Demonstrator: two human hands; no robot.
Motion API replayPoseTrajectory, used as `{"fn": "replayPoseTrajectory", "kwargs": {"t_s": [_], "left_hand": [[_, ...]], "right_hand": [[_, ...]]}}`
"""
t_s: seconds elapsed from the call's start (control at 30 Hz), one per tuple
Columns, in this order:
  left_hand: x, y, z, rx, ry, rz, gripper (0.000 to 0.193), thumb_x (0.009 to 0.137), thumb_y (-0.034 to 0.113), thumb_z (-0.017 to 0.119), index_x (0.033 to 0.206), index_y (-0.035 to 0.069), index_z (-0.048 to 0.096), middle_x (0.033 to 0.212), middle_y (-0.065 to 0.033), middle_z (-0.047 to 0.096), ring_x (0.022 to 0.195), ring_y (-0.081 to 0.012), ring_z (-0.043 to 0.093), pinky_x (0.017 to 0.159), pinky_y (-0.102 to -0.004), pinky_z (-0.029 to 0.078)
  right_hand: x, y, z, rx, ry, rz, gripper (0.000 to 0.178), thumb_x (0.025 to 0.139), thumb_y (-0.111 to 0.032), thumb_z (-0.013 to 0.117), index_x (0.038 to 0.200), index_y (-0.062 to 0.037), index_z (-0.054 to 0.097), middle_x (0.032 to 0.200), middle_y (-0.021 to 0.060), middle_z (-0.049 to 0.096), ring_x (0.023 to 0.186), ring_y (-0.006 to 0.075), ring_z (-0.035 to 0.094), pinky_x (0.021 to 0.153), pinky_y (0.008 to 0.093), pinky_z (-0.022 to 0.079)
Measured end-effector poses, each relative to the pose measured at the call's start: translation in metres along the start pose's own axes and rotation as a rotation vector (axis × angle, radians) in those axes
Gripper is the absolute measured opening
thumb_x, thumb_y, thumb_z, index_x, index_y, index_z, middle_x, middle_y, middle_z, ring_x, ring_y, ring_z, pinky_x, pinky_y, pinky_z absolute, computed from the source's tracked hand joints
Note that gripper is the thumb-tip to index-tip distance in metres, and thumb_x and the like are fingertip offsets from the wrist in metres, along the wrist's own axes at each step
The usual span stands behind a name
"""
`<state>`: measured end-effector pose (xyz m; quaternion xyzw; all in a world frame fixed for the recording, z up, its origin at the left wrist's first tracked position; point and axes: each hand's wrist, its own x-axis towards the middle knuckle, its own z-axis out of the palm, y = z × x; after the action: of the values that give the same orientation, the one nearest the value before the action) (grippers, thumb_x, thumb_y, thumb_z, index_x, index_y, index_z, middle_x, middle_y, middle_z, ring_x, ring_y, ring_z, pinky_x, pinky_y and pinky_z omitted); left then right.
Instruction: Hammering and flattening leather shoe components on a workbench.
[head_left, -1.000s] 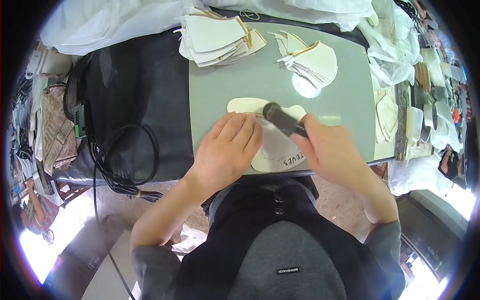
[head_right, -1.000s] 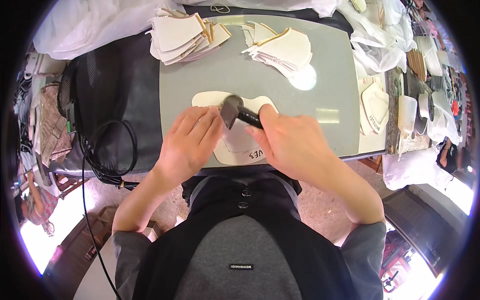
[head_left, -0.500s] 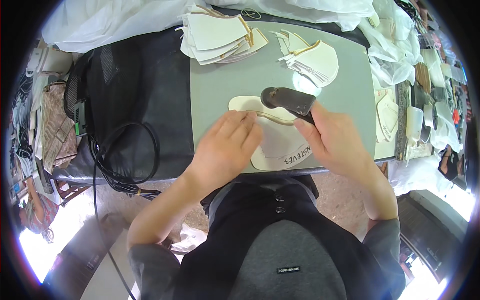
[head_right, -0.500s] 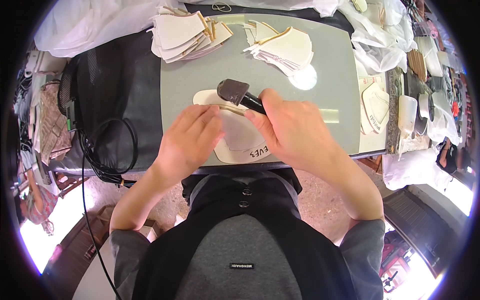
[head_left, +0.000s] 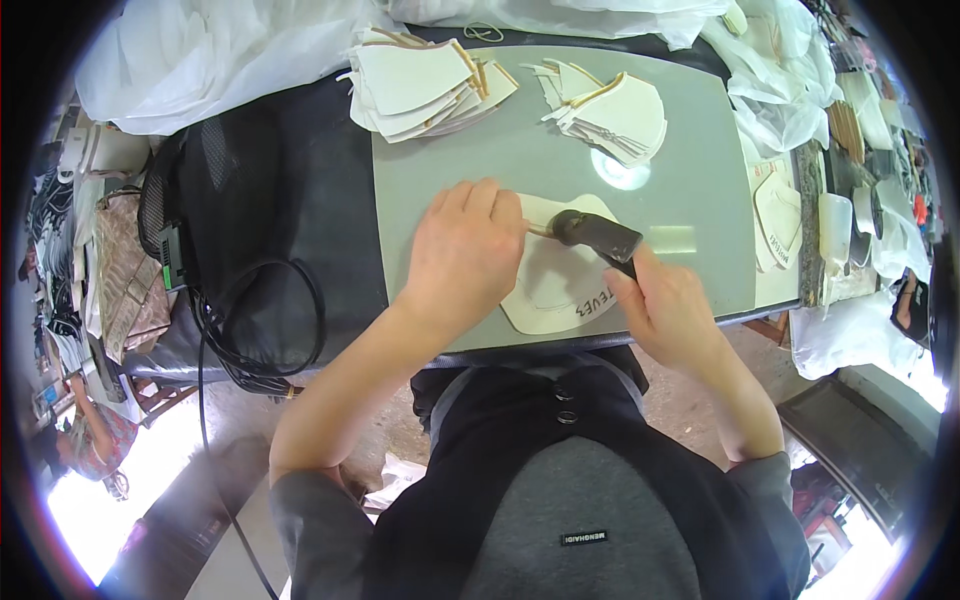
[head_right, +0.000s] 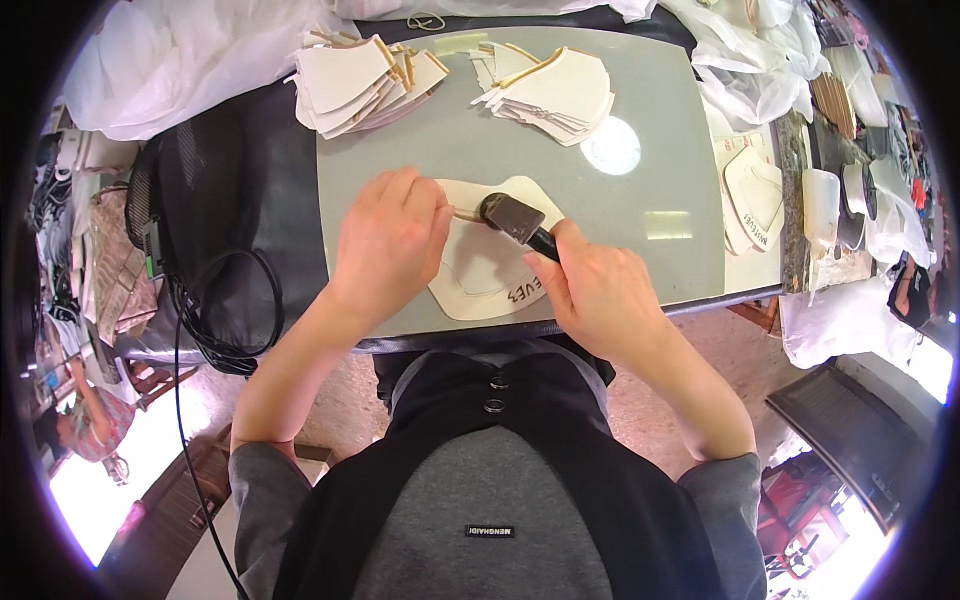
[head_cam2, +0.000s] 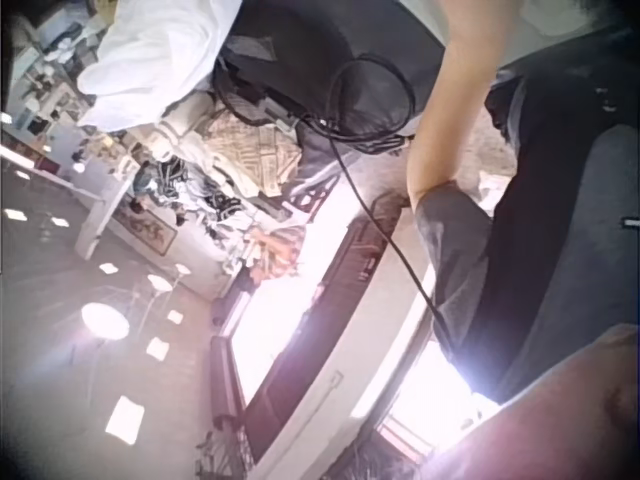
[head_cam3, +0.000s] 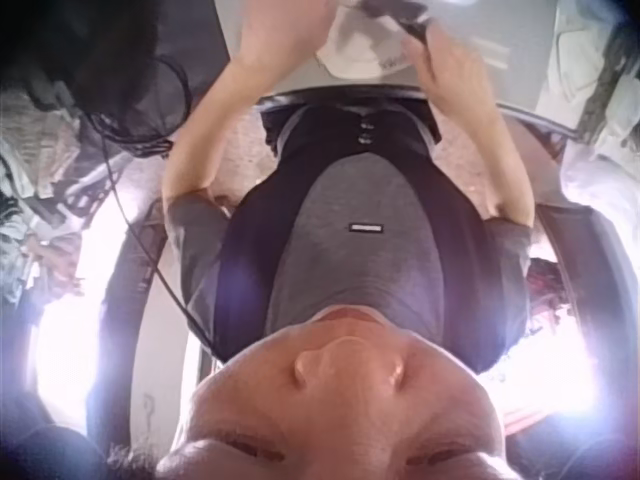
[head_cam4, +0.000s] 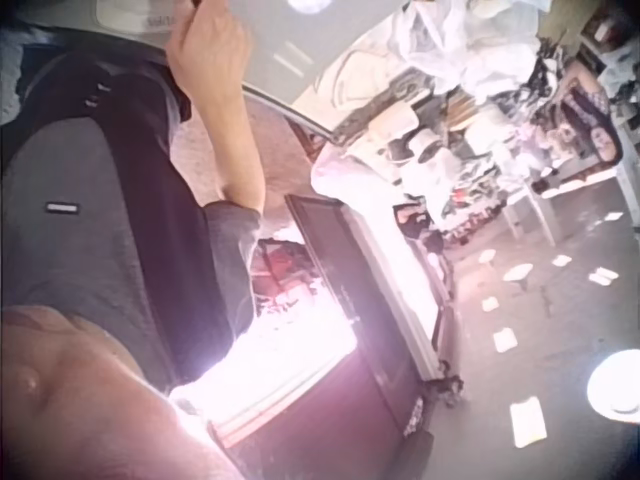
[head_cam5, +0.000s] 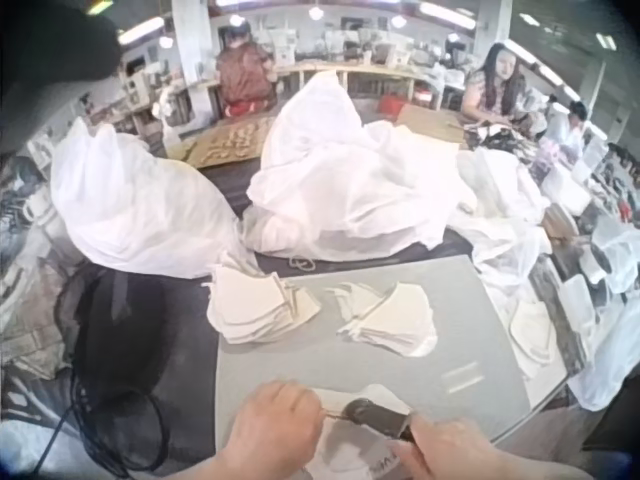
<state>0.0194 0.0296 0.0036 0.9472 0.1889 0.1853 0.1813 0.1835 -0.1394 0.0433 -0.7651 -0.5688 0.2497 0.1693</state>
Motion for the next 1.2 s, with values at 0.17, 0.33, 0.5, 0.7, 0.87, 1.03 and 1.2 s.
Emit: {"fn": "replayPoseTrajectory", "kwargs": {"t_s": [0.17, 0.33, 0.5, 0.7, 0.87, 1.03, 1.2], "left_hand": [[0.007, -0.017, -0.015, -0.086, -0.117, 0.085, 0.007, 0.084, 0.004, 0.064, 0.089, 0.003, 0.059, 0.086, -0.0097, 0.057, 0.08, -0.0302, 0.058, 0.07, -0.0396, 0.05], [0.024, -0.016, -0.027, 0.103, -0.267, 0.409, 0.018, 0.075, 0.007, 0.065, 0.092, 0.004, 0.062, 0.087, -0.0076, 0.058, 0.08, -0.0267, 0.06, 0.073, -0.0345, 0.053], [0.022, -0.016, -0.018, 0.3, -0.18, 0.64, 0.015, 0.07, 0.01, 0.066, 0.083, 0.006, 0.06, 0.081, -0.0059, 0.056, 0.081, -0.0214, 0.061, 0.07, -0.0326, 0.052], [0.025, -0.031, -0.015, -0.031, -0.188, 0.435, 0.023, 0.068, 0.01, 0.064, 0.09, 0.003, 0.061, 0.086, -0.0085, 0.058, 0.082, -0.0248, 0.061, 0.072, -0.036, 0.052], [0.032, -0.026, -0.024, 0.075, -0.242, 0.585, 0.017, 0.071, 0.009, 0.064, 0.087, 0.005, 0.061, 0.084, -0.0074, 0.058, 0.082, -0.0235, 0.061, 0.071, -0.0355, 0.052], [0.033, -0.019, -0.021, 0.278, -0.278, 0.711, 0.011, 0.072, 0.01, 0.064, 0.083, 0.007, 0.063, 0.082, -0.0053, 0.057, 0.079, -0.021, 0.061, 0.07, -0.0354, 0.05], [0.025, -0.026, -0.015, -0.087, -0.172, 0.436, 0.013, 0.074, 0.004, 0.069, 0.086, 0.003, 0.064, 0.085, -0.0069, 0.059, 0.08, -0.0281, 0.059, 0.071, -0.0382, 0.05]], "right_hand": [[-0.005, 0.006, 0.0, 0.011, 0.034, 0.002, 0.029, 0.101, -0.025, 0.053, 0.099, 0.0033, 0.047, 0.058, 0.0175, 0.056, 0.056, 0.0408, 0.058, 0.052, 0.0489, 0.043], [-0.005, 0.006, 0.002, 0.017, 0.041, 0.031, 0.029, 0.1, -0.025, 0.054, 0.099, 0.0037, 0.048, 0.058, 0.0176, 0.056, 0.057, 0.0408, 0.058, 0.053, 0.0491, 0.043], [-0.006, 0.005, 0.004, 0.0, 0.039, 0.037, 0.031, 0.099, -0.025, 0.057, 0.098, 0.0047, 0.049, 0.056, 0.0175, 0.056, 0.056, 0.04, 0.06, 0.053, 0.0483, 0.046], [-0.006, 0.005, 0.004, 0.007, 0.048, 0.039, 0.031, 0.099, -0.025, 0.057, 0.096, 0.0044, 0.048, 0.055, 0.0171, 0.055, 0.054, 0.0401, 0.059, 0.052, 0.0483, 0.045], [-0.006, 0.006, 0.005, -0.018, 0.061, 0.023, 0.031, 0.099, -0.026, 0.057, 0.094, 0.004, 0.047, 0.053, 0.0167, 0.054, 0.053, 0.0398, 0.058, 0.05, 0.0481, 0.044], [-0.007, 0.005, 0.006, -0.027, 0.071, 0.013, 0.032, 0.098, -0.026, 0.057, 0.094, 0.004, 0.047, 0.053, 0.0166, 0.053, 0.052, 0.0395, 0.058, 0.05, 0.048, 0.043], [-0.005, 0.005, 0.005, -0.026, 0.063, 0.022, 0.031, 0.098, -0.025, 0.057, 0.094, 0.0036, 0.048, 0.054, 0.0166, 0.054, 0.051, 0.0395, 0.058, 0.05, 0.0476, 0.044]]}}
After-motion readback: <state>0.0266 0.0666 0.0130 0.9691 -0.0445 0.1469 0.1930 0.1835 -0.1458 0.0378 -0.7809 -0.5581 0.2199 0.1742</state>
